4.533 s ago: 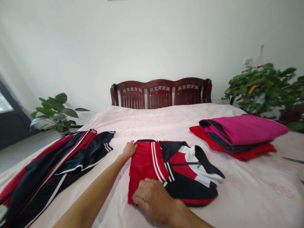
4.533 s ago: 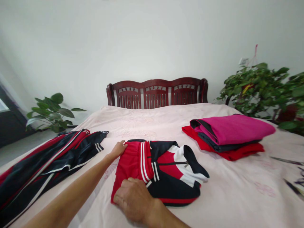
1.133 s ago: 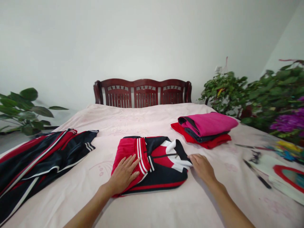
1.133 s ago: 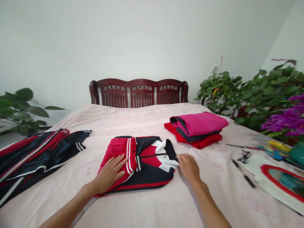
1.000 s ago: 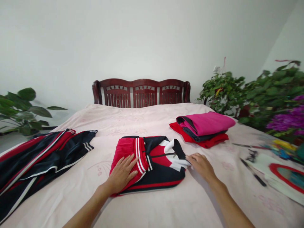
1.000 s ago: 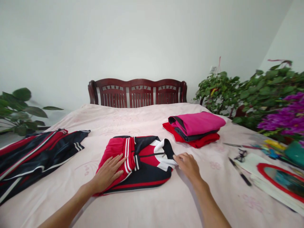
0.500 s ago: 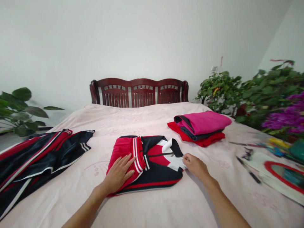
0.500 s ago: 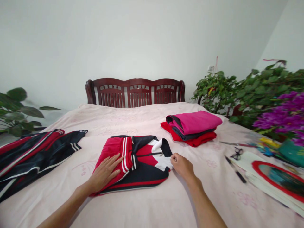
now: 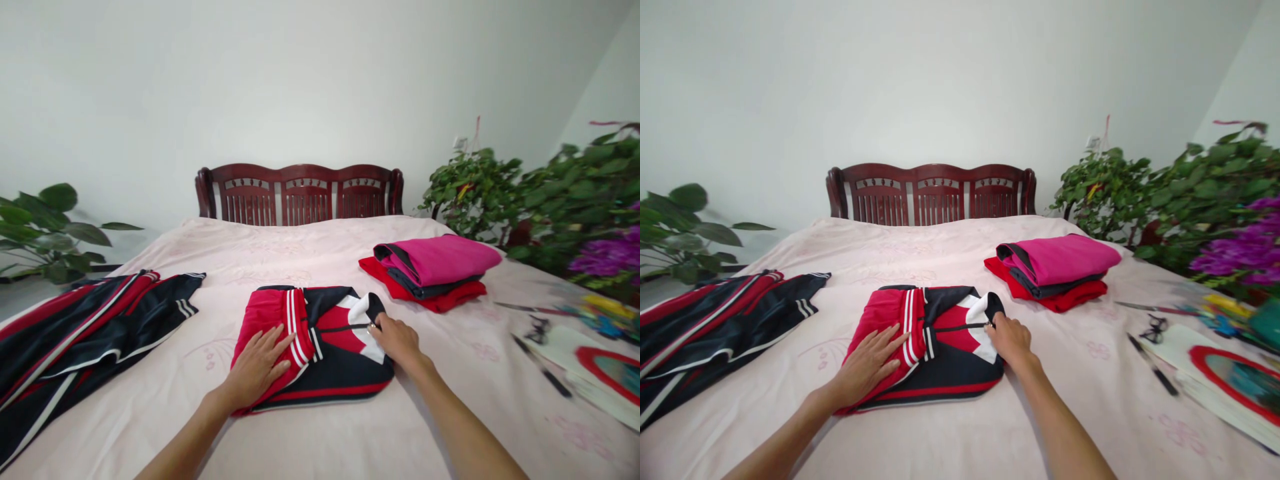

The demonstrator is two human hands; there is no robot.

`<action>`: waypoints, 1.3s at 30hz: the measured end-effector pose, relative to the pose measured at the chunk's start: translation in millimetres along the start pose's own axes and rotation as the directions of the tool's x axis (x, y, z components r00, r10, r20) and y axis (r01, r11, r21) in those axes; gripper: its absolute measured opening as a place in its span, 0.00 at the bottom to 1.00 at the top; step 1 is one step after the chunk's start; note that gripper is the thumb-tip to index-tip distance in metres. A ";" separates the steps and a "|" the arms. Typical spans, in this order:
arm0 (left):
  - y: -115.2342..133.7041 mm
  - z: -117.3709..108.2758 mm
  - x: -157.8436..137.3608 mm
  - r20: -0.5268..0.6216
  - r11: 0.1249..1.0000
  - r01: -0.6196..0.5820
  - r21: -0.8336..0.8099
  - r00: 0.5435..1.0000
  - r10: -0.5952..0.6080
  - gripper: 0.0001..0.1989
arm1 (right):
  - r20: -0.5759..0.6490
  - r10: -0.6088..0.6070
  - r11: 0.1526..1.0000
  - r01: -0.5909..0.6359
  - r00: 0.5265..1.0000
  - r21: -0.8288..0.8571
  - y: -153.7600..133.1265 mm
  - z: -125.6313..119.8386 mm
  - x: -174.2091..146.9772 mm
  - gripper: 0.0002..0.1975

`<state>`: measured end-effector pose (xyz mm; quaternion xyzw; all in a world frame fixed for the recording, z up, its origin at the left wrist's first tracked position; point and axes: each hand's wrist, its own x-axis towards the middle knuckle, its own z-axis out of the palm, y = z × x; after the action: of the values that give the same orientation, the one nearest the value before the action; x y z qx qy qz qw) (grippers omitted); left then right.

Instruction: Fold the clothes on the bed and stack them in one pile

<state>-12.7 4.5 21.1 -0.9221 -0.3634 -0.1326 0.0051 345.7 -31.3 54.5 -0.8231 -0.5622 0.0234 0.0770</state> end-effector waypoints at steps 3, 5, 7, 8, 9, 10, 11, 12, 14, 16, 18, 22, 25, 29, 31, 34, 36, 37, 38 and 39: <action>-0.2 -8.0 -3.1 -0.003 0.964 0.063 -0.258 0.998 -0.066 0.24 | -0.034 0.049 0.999 -0.050 0.998 -0.012 -1.3 1.8 14.0 0.19; -6.1 -10.8 -5.2 -0.090 0.809 0.137 -0.571 0.970 -0.227 0.25 | -0.078 0.093 0.996 -0.093 0.993 -0.003 -2.3 0.3 26.0 0.24; -18.7 -10.0 -5.6 -0.182 0.563 0.164 -0.810 0.842 -0.508 0.28 | -0.067 0.155 0.988 -0.153 0.986 0.037 -4.3 -1.2 39.5 0.30; -27.1 -8.7 -4.9 -0.185 0.451 0.173 -0.876 0.742 -0.645 0.28 | -0.043 0.185 0.981 -0.183 0.982 0.058 -5.5 -1.5 46.5 0.32; -36.4 -7.2 -3.5 -0.150 0.349 0.197 -0.916 0.640 -0.754 0.29 | -0.015 0.207 0.976 -0.206 0.978 0.074 -6.9 -1.5 53.5 0.33; -46.0 -6.2 -1.4 -0.082 0.251 0.234 -0.939 0.555 -0.828 0.28 | 0.009 0.218 0.973 -0.218 0.976 0.081 -8.3 -1.2 60.1 0.34; -55.1 -5.9 1.4 0.007 0.155 0.277 -0.948 0.506 -0.862 0.28 | 0.025 0.218 0.972 -0.219 0.976 0.082 -9.8 -0.7 66.3 0.34; -63.2 -6.7 4.8 0.100 0.070 0.316 -0.946 0.491 -0.865 0.28 | 0.041 0.215 0.972 -0.218 0.976 0.084 -11.4 -0.1 72.0 0.35; -75.1 -11.4 13.3 0.249 -0.034 0.378 -0.925 0.535 -0.807 0.29 | 0.069 0.203 0.973 -0.209 0.977 0.101 -15.2 1.8 81.5 0.35; -80.4 -18.2 23.4 0.326 -0.027 0.450 -0.893 0.605 -0.726 0.29 | 0.089 0.193 0.971 -0.203 0.977 0.127 -19.8 4.3 88.5 0.35; -81.1 -23.5 33.6 0.362 0.025 0.514 -0.857 0.636 -0.681 0.25 | 0.094 0.185 0.969 -0.198 0.978 0.151 -24.5 6.8 93.7 0.31; -82.5 -25.0 47.8 0.322 0.077 0.498 -0.863 0.663 -0.676 0.17 | 0.025 0.148 0.966 -0.150 0.989 0.211 -32.7 6.7 106.2 0.21; -94.6 -23.7 51.1 0.242 0.119 0.448 -0.886 0.665 -0.706 0.17 | -0.066 0.098 0.962 -0.078 0.993 0.261 -39.0 2.7 122.3 0.22; -119.5 -23.0 50.1 0.195 0.208 0.513 -0.833 0.624 -0.757 0.16 | -0.102 0.060 0.965 -0.032 0.993 0.260 -50.0 3.1 139.7 0.23; -126.3 -21.2 48.6 0.171 0.263 0.576 -0.774 0.589 -0.790 0.18 | -0.107 0.083 0.972 -0.056 0.991 0.229 -58.4 5.0 139.3 0.24; -119.9 -14.6 47.1 0.034 0.398 0.622 -0.674 0.565 -0.825 0.26 | -0.196 0.066 0.986 -0.034 0.978 0.165 -78.7 6.3 127.7 0.27; -104.8 -7.9 47.3 -0.122 0.608 0.616 -0.500 0.645 -0.754 0.28 | -0.251 -0.051 0.990 0.082 0.967 0.113 -96.4 7.6 117.3 0.28; -95.5 -4.2 47.4 -0.175 0.711 0.594 -0.375 0.708 -0.684 0.28 | -0.257 -0.130 0.984 0.157 0.958 0.087 -104.8 9.5 112.7 0.27; -85.9 -0.6 47.4 -0.193 0.793 0.558 -0.245 0.773 -0.604 0.27 | -0.248 -0.207 0.971 0.229 0.946 0.062 -111.8 12.4 109.0 0.27; -76.8 2.7 47.0 -0.180 0.847 0.515 -0.133 0.828 -0.532 0.27 | -0.222 -0.274 0.957 0.289 0.936 0.038 -116.5 16.4 106.3 0.28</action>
<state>-30.7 92.7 23.5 -0.7674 -0.5939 -0.2399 -0.0295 275.2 110.6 61.3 -0.7285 -0.6615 -0.0573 0.1684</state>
